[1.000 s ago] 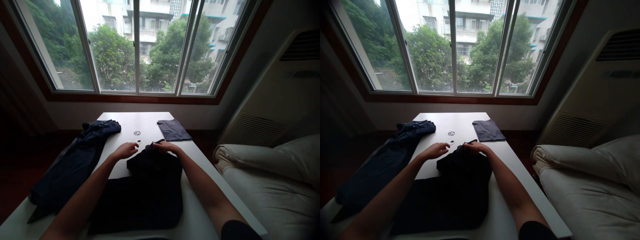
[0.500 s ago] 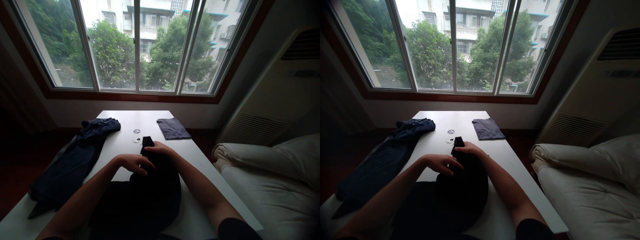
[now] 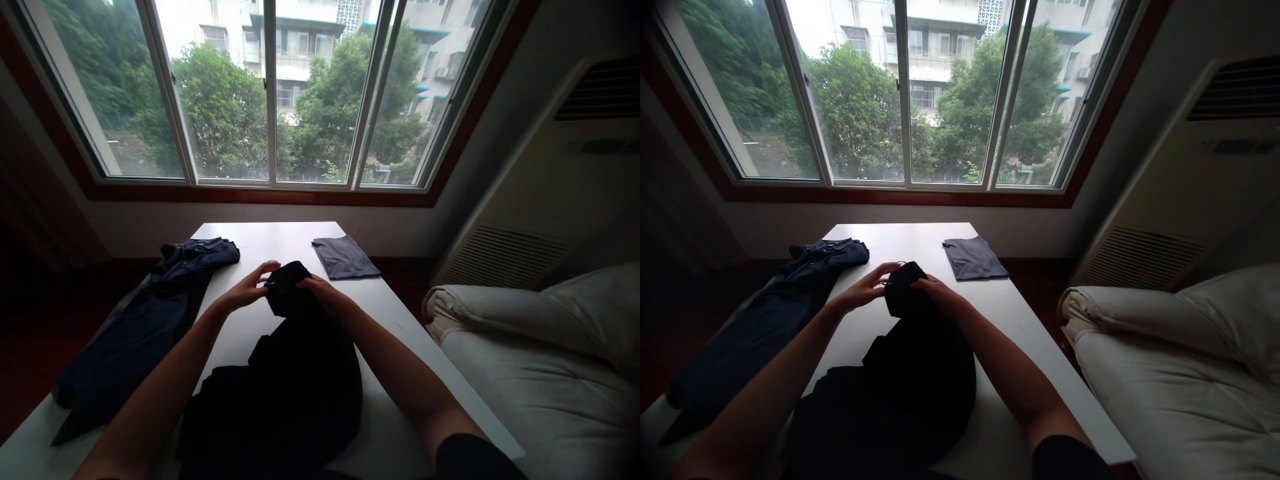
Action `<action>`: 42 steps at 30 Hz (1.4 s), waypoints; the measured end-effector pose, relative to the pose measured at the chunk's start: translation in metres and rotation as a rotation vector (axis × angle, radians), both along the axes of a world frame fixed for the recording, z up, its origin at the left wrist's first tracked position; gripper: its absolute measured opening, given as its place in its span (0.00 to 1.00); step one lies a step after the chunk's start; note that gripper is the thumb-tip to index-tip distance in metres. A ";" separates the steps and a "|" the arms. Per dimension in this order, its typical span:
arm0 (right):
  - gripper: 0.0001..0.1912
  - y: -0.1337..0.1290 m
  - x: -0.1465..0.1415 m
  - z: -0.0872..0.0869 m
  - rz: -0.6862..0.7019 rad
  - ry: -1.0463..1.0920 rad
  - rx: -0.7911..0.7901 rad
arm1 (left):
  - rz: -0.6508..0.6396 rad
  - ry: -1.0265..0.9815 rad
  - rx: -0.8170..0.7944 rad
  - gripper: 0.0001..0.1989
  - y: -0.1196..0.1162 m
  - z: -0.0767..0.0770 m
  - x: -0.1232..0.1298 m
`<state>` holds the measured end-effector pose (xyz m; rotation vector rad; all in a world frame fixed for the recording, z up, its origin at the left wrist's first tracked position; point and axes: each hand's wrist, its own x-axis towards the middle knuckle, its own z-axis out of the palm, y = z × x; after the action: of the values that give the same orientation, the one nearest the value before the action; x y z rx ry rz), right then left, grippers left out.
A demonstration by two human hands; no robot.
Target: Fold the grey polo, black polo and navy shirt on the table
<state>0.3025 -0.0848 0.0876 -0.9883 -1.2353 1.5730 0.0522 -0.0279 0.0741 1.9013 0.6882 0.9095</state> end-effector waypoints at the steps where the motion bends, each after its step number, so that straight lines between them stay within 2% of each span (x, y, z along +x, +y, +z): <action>1: 0.17 -0.006 0.001 0.005 -0.008 0.030 -0.015 | -0.101 0.007 -0.093 0.33 -0.001 -0.003 -0.001; 4: 0.17 -0.020 0.008 0.022 -0.057 0.100 -0.024 | -0.334 0.097 -0.340 0.26 -0.003 -0.011 -0.005; 6: 0.16 -0.027 0.016 0.032 -0.093 0.144 0.003 | -0.397 0.067 -0.403 0.23 -0.002 -0.014 -0.009; 10: 0.14 -0.033 0.034 0.049 -0.161 0.208 0.056 | -0.427 -0.112 -0.379 0.30 -0.005 -0.011 -0.013; 13: 0.16 -0.035 0.043 0.056 -0.196 0.189 0.097 | -0.412 0.014 -0.288 0.29 -0.014 -0.006 -0.001; 16: 0.18 -0.038 0.045 0.059 -0.246 0.042 0.164 | -0.208 0.016 -0.202 0.21 -0.022 -0.005 0.022; 20: 0.21 -0.037 0.045 0.060 -0.278 -0.153 0.285 | 0.167 -0.241 -0.116 0.21 -0.017 0.003 0.038; 23: 0.24 -0.030 0.048 0.061 -0.264 -0.257 0.442 | 0.361 -0.400 -0.064 0.18 -0.011 0.021 0.027; 25: 0.25 -0.023 0.051 0.062 -0.315 -0.372 0.537 | 0.494 -0.432 0.036 0.15 -0.011 0.037 0.014; 28: 0.26 -0.015 0.054 0.063 -0.403 -0.543 0.606 | 0.723 -0.289 0.296 0.11 -0.022 0.061 -0.007; 30: 0.25 -0.014 0.055 0.063 -0.405 -0.601 0.627 | 0.845 -0.141 0.491 0.08 -0.031 0.075 -0.019; 34: 0.20 -0.021 0.057 0.066 -0.269 -0.662 0.641 | 0.935 -0.009 0.761 0.05 -0.044 0.089 -0.035; 38: 0.12 -0.024 0.060 0.068 0.009 -0.732 0.679 | 0.971 0.014 0.820 0.07 -0.043 0.090 -0.041; 40: 0.09 -0.020 0.062 0.067 0.021 -0.771 0.702 | 0.975 0.026 0.804 0.07 -0.042 0.090 -0.041; 42: 0.07 -0.012 0.064 0.064 -0.089 -0.810 0.716 | 0.983 0.063 0.767 0.09 -0.039 0.089 -0.041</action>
<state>0.3668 -0.0971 0.1521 -1.1825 -2.0603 0.5219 0.0109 -0.0671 0.1633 2.2227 1.5352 1.9365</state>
